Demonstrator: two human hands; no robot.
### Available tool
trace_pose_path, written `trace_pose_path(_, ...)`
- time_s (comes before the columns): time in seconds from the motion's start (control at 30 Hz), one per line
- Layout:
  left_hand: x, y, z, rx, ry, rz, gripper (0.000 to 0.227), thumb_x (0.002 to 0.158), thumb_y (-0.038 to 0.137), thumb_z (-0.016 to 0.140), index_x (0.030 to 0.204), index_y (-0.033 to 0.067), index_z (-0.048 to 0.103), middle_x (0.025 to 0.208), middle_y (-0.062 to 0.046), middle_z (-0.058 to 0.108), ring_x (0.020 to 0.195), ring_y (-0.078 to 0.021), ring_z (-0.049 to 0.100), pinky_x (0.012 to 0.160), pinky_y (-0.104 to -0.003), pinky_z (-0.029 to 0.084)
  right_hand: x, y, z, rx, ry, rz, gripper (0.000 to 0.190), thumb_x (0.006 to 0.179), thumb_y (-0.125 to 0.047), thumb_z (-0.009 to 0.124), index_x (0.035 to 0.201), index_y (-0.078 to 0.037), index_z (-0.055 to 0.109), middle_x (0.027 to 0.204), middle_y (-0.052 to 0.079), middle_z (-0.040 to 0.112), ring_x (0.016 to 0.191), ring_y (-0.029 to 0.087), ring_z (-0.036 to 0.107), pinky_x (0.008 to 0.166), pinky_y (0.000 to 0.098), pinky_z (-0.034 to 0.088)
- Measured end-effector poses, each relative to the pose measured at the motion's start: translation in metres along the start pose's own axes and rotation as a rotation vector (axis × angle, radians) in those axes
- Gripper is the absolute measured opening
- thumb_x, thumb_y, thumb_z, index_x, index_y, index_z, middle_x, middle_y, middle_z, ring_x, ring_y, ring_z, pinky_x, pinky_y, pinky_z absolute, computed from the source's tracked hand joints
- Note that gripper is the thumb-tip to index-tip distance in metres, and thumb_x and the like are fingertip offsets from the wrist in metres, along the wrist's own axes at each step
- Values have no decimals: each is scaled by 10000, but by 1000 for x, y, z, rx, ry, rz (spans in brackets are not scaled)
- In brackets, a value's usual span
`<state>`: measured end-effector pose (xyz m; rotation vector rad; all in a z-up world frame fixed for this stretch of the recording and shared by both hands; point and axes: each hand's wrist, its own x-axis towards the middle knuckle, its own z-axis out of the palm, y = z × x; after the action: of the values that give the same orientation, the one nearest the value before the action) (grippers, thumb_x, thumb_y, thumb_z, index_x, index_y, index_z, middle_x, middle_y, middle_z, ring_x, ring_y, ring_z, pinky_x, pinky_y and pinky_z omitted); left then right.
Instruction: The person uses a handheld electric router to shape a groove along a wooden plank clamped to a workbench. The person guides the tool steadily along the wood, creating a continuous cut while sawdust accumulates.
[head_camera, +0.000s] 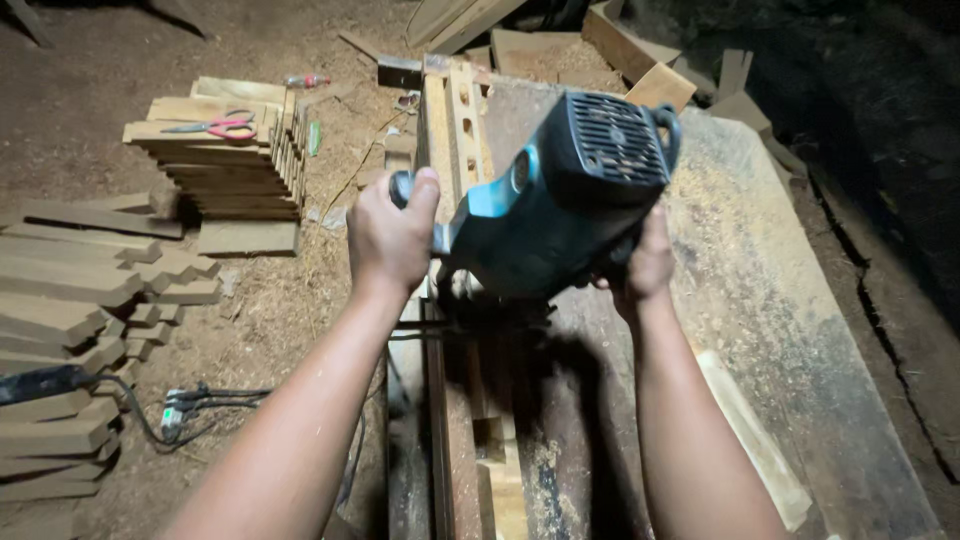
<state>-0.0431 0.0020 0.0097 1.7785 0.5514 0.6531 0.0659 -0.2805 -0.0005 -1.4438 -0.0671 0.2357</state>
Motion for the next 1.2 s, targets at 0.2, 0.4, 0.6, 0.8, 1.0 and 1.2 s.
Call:
trace_pose_path(0.2,-29,14,-15,-27,-1,26,428,931,418,639,768,23,638,661,-157,638,617,-302,640,631,-425,504,-36,0,-9,45,-37,-69,597,1042,-630,376,1151,-110,649,802,70,689,496,184,576,354,286,393)
trace_pose_path(0.4,-29,6,-14,13,11,98,410,935,417,675,794,32,661,707,-145,660,651,-284,650,629,-412,503,-36,-6,-12,43,-71,-75,574,1082,-607,413,1072,-88,658,762,67,656,529,183,596,410,303,453)
trace_pose_path(0.6,-12,9,-14,-280,-213,-25,310,855,349,671,809,42,681,715,-101,709,659,-207,697,622,-356,542,-30,-25,-19,-14,-27,-144,391,1065,-384,520,1219,-56,666,1038,85,708,833,201,682,662,341,556)
trace_pose_path(0.8,-17,12,5,-197,42,35,220,789,322,702,800,103,711,674,-62,719,619,-185,725,574,-328,546,-11,-29,-3,-33,44,-310,384,1055,-309,536,1308,-40,640,1203,94,700,1039,219,706,883,372,601)
trace_pose_path(1.0,-21,19,6,-131,6,-20,219,808,331,680,777,115,693,640,-77,712,584,-216,717,544,-342,536,-12,-22,-16,-104,64,-314,379,1056,-304,523,1297,-38,647,1194,97,704,1029,219,706,874,368,601)
trace_pose_path(1.2,-14,24,2,-114,-11,-29,219,814,341,654,765,132,695,639,-69,723,585,-217,724,537,-352,539,-6,-21,-11,-101,58,-328,376,1057,-299,509,1285,-36,653,1185,100,708,1018,218,706,865,365,601)
